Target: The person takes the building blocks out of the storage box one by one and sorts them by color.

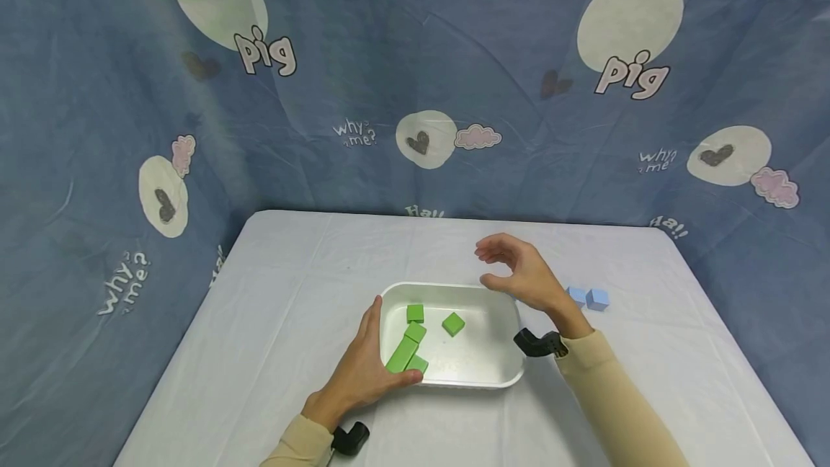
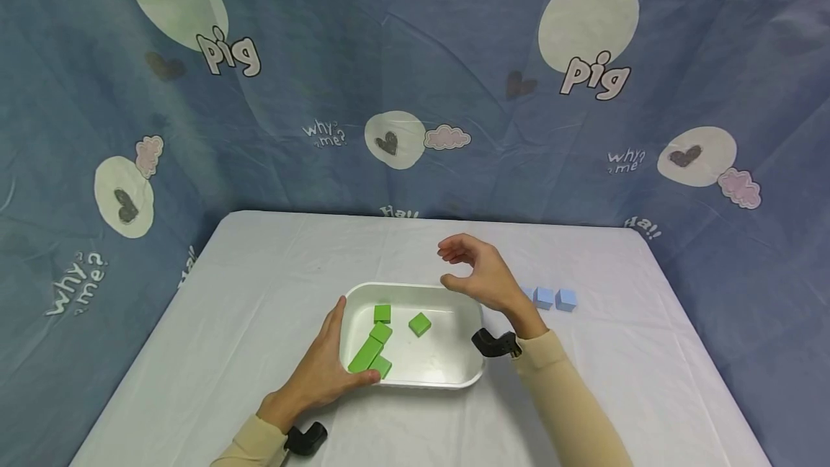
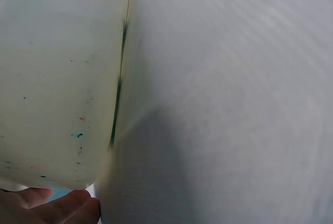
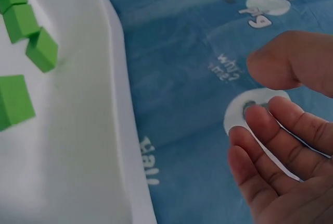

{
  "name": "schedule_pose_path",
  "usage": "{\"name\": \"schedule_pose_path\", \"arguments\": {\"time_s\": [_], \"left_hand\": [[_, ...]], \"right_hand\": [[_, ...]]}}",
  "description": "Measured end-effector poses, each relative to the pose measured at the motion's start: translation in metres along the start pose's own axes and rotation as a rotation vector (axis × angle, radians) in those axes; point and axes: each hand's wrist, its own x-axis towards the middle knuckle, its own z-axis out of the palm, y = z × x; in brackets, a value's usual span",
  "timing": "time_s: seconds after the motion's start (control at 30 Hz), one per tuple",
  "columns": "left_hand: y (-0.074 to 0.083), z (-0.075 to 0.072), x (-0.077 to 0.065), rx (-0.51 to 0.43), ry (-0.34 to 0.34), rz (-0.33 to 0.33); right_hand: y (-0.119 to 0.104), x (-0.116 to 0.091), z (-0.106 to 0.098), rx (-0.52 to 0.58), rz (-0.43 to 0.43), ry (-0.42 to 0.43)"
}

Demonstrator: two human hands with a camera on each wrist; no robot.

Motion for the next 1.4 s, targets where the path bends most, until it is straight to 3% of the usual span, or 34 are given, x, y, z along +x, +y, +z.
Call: {"name": "schedule_pose_path", "arguments": {"time_s": [0.27, 0.53, 0.83, 1.4], "left_hand": [[0.000, 0.000, 0.001, -0.009, -0.005, -0.006], [0.000, 0.000, 0.000, -0.023, -0.005, 0.006], [0.000, 0.000, 0.000, -0.013, -0.009, 0.005], [0.000, 0.000, 0.000, -0.014, -0.016, -0.016]], "right_hand": [[0.003, 0.003, 0.023, -0.028, 0.006, -0.027], [0.011, 0.002, 0.037, 0.062, 0.002, -0.114], [0.022, -0.001, 0.051, 0.074, 0.026, -0.204], [0.033, -0.011, 0.064, -0.011, 0.144, -0.312]]}}
